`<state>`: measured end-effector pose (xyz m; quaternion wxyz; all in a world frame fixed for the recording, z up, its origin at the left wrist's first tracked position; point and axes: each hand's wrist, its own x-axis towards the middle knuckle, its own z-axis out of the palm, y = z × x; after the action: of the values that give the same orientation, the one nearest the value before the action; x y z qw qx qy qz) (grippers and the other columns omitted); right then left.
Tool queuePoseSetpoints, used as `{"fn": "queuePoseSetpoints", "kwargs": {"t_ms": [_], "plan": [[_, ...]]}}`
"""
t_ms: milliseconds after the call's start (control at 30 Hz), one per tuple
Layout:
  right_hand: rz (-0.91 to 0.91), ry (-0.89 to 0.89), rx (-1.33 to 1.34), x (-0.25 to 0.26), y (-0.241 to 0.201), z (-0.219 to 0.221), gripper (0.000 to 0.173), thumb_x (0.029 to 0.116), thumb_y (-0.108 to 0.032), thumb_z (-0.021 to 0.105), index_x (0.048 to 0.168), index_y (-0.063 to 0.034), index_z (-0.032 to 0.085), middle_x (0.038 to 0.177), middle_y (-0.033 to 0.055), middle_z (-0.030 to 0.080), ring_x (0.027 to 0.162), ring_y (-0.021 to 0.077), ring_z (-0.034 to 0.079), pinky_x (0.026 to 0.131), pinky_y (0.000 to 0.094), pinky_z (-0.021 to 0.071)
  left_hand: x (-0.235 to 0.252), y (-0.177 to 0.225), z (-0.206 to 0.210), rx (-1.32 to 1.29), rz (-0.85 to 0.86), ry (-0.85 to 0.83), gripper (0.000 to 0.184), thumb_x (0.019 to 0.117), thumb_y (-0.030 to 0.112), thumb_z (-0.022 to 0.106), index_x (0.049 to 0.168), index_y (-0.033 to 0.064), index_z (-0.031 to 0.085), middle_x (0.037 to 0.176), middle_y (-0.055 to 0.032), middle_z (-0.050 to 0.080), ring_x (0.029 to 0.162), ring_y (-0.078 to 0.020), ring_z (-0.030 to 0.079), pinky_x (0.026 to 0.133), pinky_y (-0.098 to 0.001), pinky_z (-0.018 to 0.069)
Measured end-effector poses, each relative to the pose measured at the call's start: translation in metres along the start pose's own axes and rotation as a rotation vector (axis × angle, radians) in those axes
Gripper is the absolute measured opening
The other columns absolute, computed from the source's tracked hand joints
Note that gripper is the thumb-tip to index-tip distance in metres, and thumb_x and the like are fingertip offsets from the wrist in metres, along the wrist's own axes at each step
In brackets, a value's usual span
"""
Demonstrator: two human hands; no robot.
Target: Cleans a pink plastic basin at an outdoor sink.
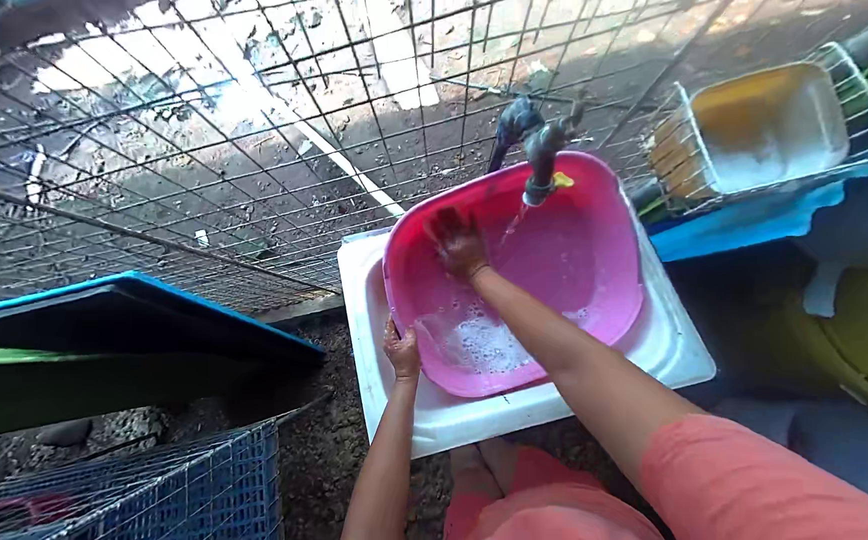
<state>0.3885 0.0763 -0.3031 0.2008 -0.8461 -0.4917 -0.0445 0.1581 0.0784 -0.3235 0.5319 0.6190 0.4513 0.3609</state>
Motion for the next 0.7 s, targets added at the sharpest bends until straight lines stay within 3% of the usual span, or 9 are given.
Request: {"fn": "queuePoseSetpoints", "kwargs": {"t_ms": [67,133,200,333,400,467,533,600,700], "plan": [[0.164,0.149,-0.01,-0.009,-0.019,0.012,0.055,0.0985,-0.024,0.052,0.148,0.0003,0.051,0.155,0.0218,0.048,0.149,0.0426,0.036,0.121,0.0662,0.0233,-0.001,0.001,0.002,0.024,0.0,0.001,0.052,0.0843,-0.009,0.058,0.134,-0.0225,0.05,0.13,-0.0365,0.059,0.122,-0.0277,0.062,0.106,-0.0307,0.046],[0.029,-0.049,0.086,-0.02,-0.044,0.013,0.055,0.0996,-0.026,0.055,0.148,0.0002,0.052,0.154,0.024,0.048,0.149,0.0425,0.037,0.122,0.0617,0.027,-0.003,0.002,0.001,0.024,-0.026,-0.008,0.05,0.0848,-0.009,0.058,0.133,-0.0229,0.05,0.129,-0.0366,0.059,0.121,-0.0281,0.062,0.106,-0.0311,0.0466],[-0.236,-0.338,0.149,-0.012,-0.045,0.006,0.057,0.1032,-0.028,0.055,0.155,-0.0062,0.044,0.164,0.0204,0.036,0.155,0.0378,0.026,0.126,0.0578,0.0189,-0.003,0.003,-0.003,0.031,-0.059,-0.03,0.05,0.0859,-0.009,0.057,0.133,-0.0227,0.05,0.13,-0.0368,0.059,0.121,-0.029,0.062,0.106,-0.0323,0.0468],[-0.384,-0.153,0.048,0.009,0.04,-0.009,0.053,0.102,-0.025,0.051,0.153,-0.0102,0.05,0.161,0.0128,0.044,0.154,0.0348,0.032,0.122,0.0696,0.0157,-0.002,0.002,-0.006,0.049,-0.157,-0.054,0.044,0.0864,-0.006,0.059,0.128,-0.0192,0.056,0.12,-0.0311,0.065,0.109,-0.0223,0.066,0.098,-0.0319,0.0515],[-0.219,-0.177,-0.035,0.005,0.096,-0.041,0.051,0.1033,-0.025,0.049,0.153,-0.0144,0.049,0.159,0.0113,0.047,0.152,0.0333,0.036,0.122,0.0653,0.023,-0.001,0.001,-0.006,0.052,-0.247,-0.065,0.038,0.0871,-0.001,0.059,0.122,-0.0168,0.06,0.11,-0.0268,0.067,0.098,-0.0194,0.066,0.09,-0.033,0.0534],[-0.005,-0.088,-0.089,-0.014,0.147,-0.07,0.048,0.1028,-0.026,0.052,0.148,-0.0083,0.055,0.152,0.0195,0.053,0.145,0.0398,0.043,0.119,0.0644,0.0308,-0.002,0.002,-0.006,-0.032,-0.363,-0.118,0.042,0.0914,0.003,0.054,0.128,-0.0165,0.054,0.119,-0.0283,0.062,0.105,-0.0225,0.062,0.095,-0.0357,0.0505],[0.094,-0.021,-0.186,-0.051,0.19,-0.082,0.054,0.1042,-0.027,0.048,0.154,-0.0046,0.046,0.159,0.0231,0.042,0.151,0.0447,0.032,0.122,0.0679,0.0209,-0.003,0.011,-0.004,-0.187,-0.486,-0.188,0.045,0.0982,0.005,0.047,0.14,-0.012,0.043,0.125,-0.024,0.057,0.106,-0.0173,0.06,0.093,-0.0317,0.0509],[0.218,-0.023,-0.231,-0.097,0.2,-0.084,0.064,0.1014,-0.031,0.052,0.156,0.0004,0.04,0.162,0.0264,0.035,0.153,0.0459,0.027,0.123,0.0656,0.0199,-0.001,0.022,0.001,-0.291,-0.589,-0.262,0.043,0.1038,0.009,0.041,0.144,-0.0056,0.038,0.12,-0.0172,0.059,0.099,-0.0125,0.062,0.087,-0.0298,0.0535],[0.627,-0.16,-0.111,-0.156,0.16,-0.079,0.08,0.1026,-0.042,0.052,0.159,0.0068,0.024,0.166,0.0338,0.016,0.156,0.0492,0.012,0.126,0.062,0.0118,0.003,0.028,0.006,-0.344,-0.645,-0.3,0.043,0.1045,0.011,0.039,0.146,-0.0012,0.037,0.115,-0.0152,0.061,0.094,-0.0137,0.064,0.082,-0.0327,0.0556]]}}
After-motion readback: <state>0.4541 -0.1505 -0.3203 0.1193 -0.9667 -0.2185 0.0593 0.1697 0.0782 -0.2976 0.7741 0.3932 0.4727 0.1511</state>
